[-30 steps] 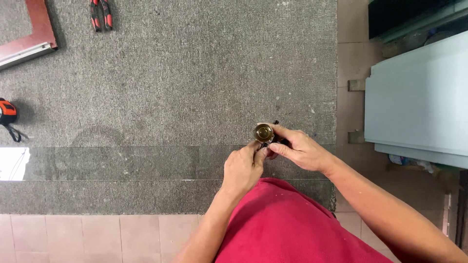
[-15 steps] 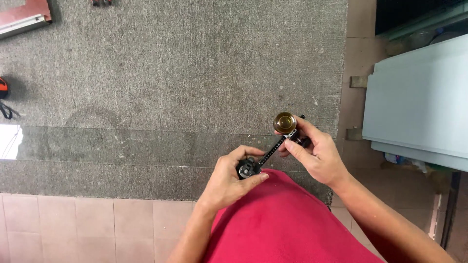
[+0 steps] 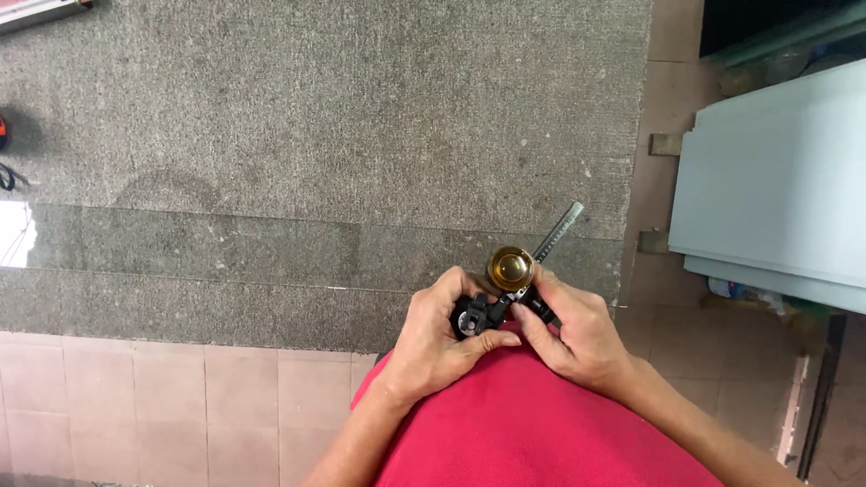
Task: Assembling and adjusting a circular glass cutter on a workbench
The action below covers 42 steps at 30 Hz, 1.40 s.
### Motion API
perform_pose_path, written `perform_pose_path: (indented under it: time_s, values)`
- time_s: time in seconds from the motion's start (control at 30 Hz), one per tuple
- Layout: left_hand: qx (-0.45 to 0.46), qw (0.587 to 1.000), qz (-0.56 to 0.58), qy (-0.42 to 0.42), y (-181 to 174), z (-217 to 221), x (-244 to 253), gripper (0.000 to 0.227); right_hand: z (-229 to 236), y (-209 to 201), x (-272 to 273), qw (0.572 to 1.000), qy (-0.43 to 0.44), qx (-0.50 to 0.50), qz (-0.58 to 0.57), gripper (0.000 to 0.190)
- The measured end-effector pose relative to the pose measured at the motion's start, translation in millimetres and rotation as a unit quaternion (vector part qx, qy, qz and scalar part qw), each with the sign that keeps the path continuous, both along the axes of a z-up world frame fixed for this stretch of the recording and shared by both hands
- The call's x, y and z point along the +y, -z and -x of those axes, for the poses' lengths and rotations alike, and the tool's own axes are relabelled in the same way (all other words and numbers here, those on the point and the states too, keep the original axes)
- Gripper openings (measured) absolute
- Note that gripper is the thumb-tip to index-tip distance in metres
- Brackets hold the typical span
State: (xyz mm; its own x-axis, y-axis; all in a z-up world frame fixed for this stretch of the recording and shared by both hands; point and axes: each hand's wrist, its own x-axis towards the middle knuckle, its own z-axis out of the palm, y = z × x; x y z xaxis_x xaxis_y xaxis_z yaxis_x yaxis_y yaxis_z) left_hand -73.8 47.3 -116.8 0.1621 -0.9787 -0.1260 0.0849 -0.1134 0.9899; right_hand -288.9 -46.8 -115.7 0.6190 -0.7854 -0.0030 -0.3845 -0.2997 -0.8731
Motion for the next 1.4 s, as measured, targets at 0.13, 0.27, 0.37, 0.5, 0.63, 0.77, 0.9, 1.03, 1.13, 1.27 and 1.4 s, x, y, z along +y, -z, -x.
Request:
perform_pose_path:
  time_s: [0.13,0.27,0.37,0.5,0.63,0.77,0.9,1.03,1.13,1.27,1.4]
  values:
    - [-0.012,1.0,0.016,-0.011,-6,1,-3,0.045,0,0,2,0.999,-0.002,-0.009,0.038,0.049]
    - [-0.031,0.999,0.019,-0.019,-3,4,-5,0.044,-9,-17,-2,0.999,-0.007,-0.019,0.041,0.05]
    - [-0.053,0.998,0.025,-0.023,-8,3,-5,0.044,-13,-23,0,0.999,-0.002,-0.025,0.04,0.053]
    - [-0.062,0.996,0.044,-0.044,-13,6,-6,0.044,-15,-29,0,0.998,0.004,-0.035,0.047,0.052]
    - [-0.06,0.996,0.044,-0.052,-6,8,-4,0.047,-17,-32,1,0.998,0.007,-0.032,0.05,0.051]
    - [-0.053,0.996,0.042,-0.056,-5,9,-5,0.046,-13,-24,3,0.998,0.005,-0.042,0.048,0.052]
    - [-0.062,0.995,0.042,-0.064,-9,10,-7,0.047,-15,-25,3,0.998,0.004,-0.042,0.043,0.055]
    - [-0.072,0.995,0.041,-0.062,-13,10,-7,0.045,-18,-29,1,0.998,0.001,-0.038,0.047,0.055]
    - [-0.07,0.995,0.038,-0.067,-16,8,-7,0.047,-20,-31,2,0.999,0.004,-0.031,0.044,0.055]
    - [-0.072,0.995,0.028,-0.064,-19,9,-9,0.045,-17,-26,2,0.998,0.001,-0.041,0.05,0.055]
    - [-0.076,0.995,0.02,-0.066,-17,10,-9,0.044,-18,-27,2,0.998,0.0,-0.046,0.052,0.055]
